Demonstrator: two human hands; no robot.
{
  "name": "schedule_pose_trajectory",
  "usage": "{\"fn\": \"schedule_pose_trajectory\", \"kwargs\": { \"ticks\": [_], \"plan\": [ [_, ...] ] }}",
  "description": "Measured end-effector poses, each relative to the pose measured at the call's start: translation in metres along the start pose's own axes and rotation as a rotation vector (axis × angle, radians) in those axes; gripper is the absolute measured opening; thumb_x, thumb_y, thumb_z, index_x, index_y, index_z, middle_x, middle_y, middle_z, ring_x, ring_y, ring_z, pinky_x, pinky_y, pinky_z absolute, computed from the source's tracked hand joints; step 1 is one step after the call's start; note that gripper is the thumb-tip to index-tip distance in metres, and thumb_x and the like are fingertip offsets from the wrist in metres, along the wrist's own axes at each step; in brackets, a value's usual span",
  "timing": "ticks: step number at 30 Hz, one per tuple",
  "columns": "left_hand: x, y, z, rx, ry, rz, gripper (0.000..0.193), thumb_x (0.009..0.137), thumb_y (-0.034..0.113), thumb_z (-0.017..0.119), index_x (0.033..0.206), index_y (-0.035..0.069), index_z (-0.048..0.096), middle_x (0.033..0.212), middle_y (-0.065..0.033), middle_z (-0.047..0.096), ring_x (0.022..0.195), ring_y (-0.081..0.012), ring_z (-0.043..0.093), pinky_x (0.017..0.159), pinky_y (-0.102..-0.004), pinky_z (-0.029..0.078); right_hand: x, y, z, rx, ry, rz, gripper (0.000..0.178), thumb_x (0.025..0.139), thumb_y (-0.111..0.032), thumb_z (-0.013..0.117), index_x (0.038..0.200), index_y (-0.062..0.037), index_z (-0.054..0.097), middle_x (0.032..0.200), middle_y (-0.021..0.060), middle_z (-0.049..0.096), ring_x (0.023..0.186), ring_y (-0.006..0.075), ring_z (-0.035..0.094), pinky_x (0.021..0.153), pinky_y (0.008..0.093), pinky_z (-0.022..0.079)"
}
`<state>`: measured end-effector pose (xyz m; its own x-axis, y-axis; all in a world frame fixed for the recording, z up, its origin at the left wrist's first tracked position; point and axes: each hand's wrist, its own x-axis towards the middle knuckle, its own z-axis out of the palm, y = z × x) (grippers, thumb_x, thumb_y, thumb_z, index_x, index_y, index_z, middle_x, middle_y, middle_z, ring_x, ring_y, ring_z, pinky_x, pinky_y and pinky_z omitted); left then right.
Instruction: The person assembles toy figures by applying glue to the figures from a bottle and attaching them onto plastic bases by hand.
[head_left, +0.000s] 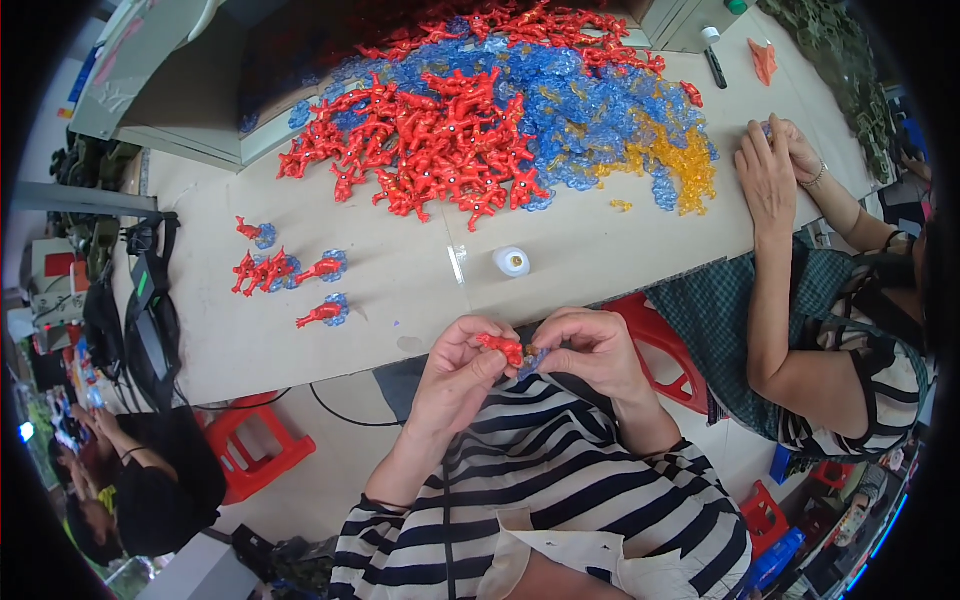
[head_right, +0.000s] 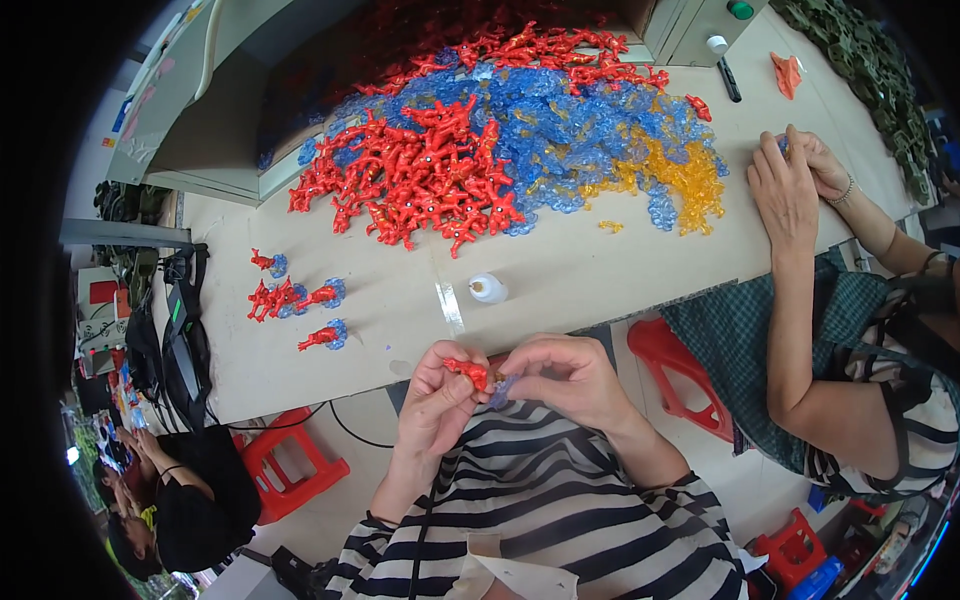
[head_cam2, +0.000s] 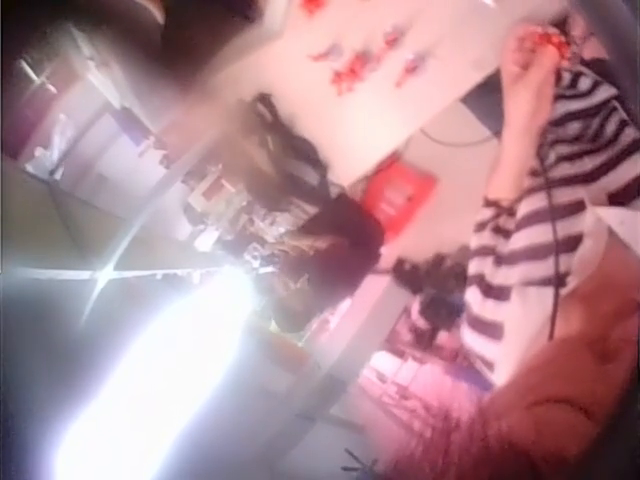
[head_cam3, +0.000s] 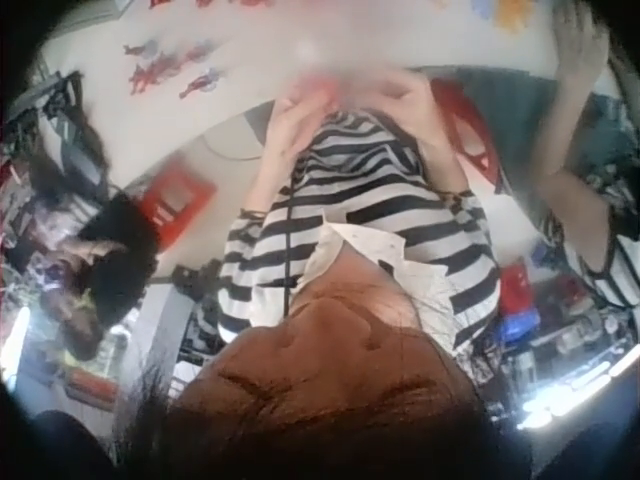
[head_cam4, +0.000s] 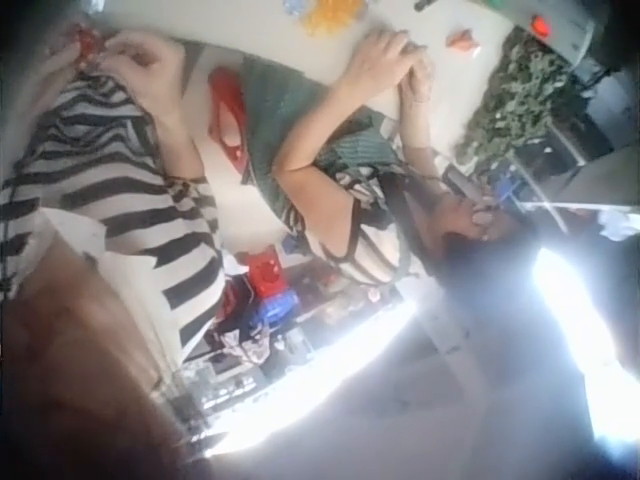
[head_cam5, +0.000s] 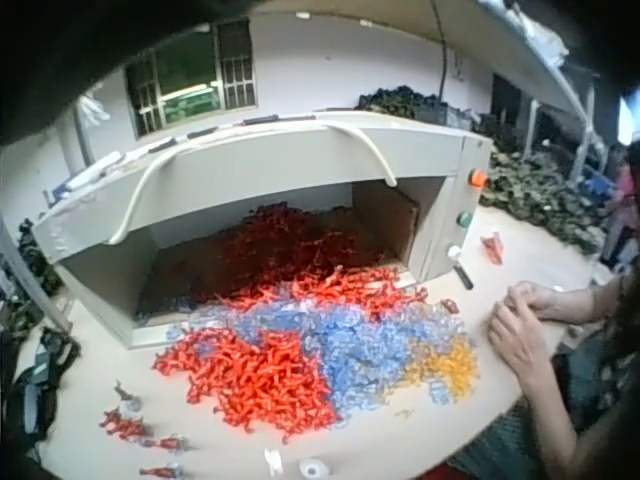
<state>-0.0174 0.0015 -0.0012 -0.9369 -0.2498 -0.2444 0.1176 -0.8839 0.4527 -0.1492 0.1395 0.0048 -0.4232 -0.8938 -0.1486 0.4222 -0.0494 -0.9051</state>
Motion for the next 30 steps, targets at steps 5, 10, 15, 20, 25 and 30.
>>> {"fn": "schedule_pose_trajectory", "kwargs": {
  "ticks": [5, 10, 15, 20, 25, 30],
  "plan": [
    [-0.003, -0.004, -0.002, 0.085, 0.027, 0.074, 0.023, 0.080, -0.005, 0.059, 0.101, 0.003, 0.052, 0.101, -0.0095, 0.054, 0.088, -0.0137, 0.056, 0.077, -0.0255, 0.047, 0.001, -0.006, 0.001, -0.214, 0.023, -0.218, 0.021, 0.067, 0.010, 0.067, 0.087, 0.0013, 0.066, 0.084, 0.0099, 0.062, 0.078, 0.0157, 0.061, 0.068, 0.0247, 0.049],
    [-0.002, -0.005, 0.004, 0.191, 0.042, 0.134, 0.022, 0.077, -0.009, 0.061, 0.095, 0.002, 0.054, 0.100, -0.0104, 0.055, 0.088, -0.0125, 0.057, 0.078, -0.0237, 0.047, 0.001, -0.007, 0.001, -0.221, 0.005, -0.219, 0.023, 0.067, 0.010, 0.067, 0.087, 0.0001, 0.067, 0.085, 0.0097, 0.062, 0.078, 0.0158, 0.061, 0.068, 0.0250, 0.049],
    [-0.004, -0.005, 0.006, 0.311, 0.065, 0.199, 0.021, 0.076, -0.010, 0.061, 0.093, 0.001, 0.056, 0.099, -0.0119, 0.056, 0.085, -0.0130, 0.058, 0.075, -0.0230, 0.048, 0.001, -0.010, 0.003, -0.248, -0.001, -0.204, 0.024, 0.066, 0.010, 0.068, 0.088, -0.0002, 0.067, 0.085, 0.0097, 0.063, 0.078, 0.0158, 0.061, 0.068, 0.0249, 0.049],
    [-0.007, -0.006, 0.003, 0.402, 0.063, 0.252, 0.017, 0.076, -0.011, 0.061, 0.090, -0.001, 0.058, 0.099, -0.0126, 0.056, 0.087, -0.0150, 0.058, 0.078, -0.0244, 0.049, -0.001, -0.016, 0.008, -0.261, 0.007, -0.147, 0.023, 0.067, 0.008, 0.068, 0.088, 0.0000, 0.067, 0.085, 0.0097, 0.063, 0.076, 0.0155, 0.061, 0.068, 0.0246, 0.049],
    [-0.007, -0.007, 0.002, 0.500, 0.016, 0.368, 0.014, 0.076, -0.011, 0.060, 0.087, -0.002, 0.058, 0.099, -0.0130, 0.056, 0.089, -0.0169, 0.057, 0.078, -0.0259, 0.049, -0.007, -0.015, 0.018, -0.336, 0.115, -0.143, 0.023, 0.068, 0.006, 0.069, 0.090, 0.0009, 0.065, 0.085, 0.0098, 0.063, 0.076, 0.0155, 0.062, 0.069, 0.0244, 0.049],
    [-0.008, -0.002, 0.001, 0.687, -0.024, 0.441, 0.012, 0.077, -0.012, 0.057, 0.084, -0.002, 0.059, 0.095, -0.0129, 0.058, 0.088, -0.0188, 0.057, 0.075, -0.0276, 0.051, -0.011, -0.007, 0.020, -0.400, 0.140, -0.213, 0.023, 0.069, 0.003, 0.069, 0.091, 0.0018, 0.064, 0.087, 0.0112, 0.065, 0.078, 0.0168, 0.063, 0.070, 0.0253, 0.049]
  ]
}}
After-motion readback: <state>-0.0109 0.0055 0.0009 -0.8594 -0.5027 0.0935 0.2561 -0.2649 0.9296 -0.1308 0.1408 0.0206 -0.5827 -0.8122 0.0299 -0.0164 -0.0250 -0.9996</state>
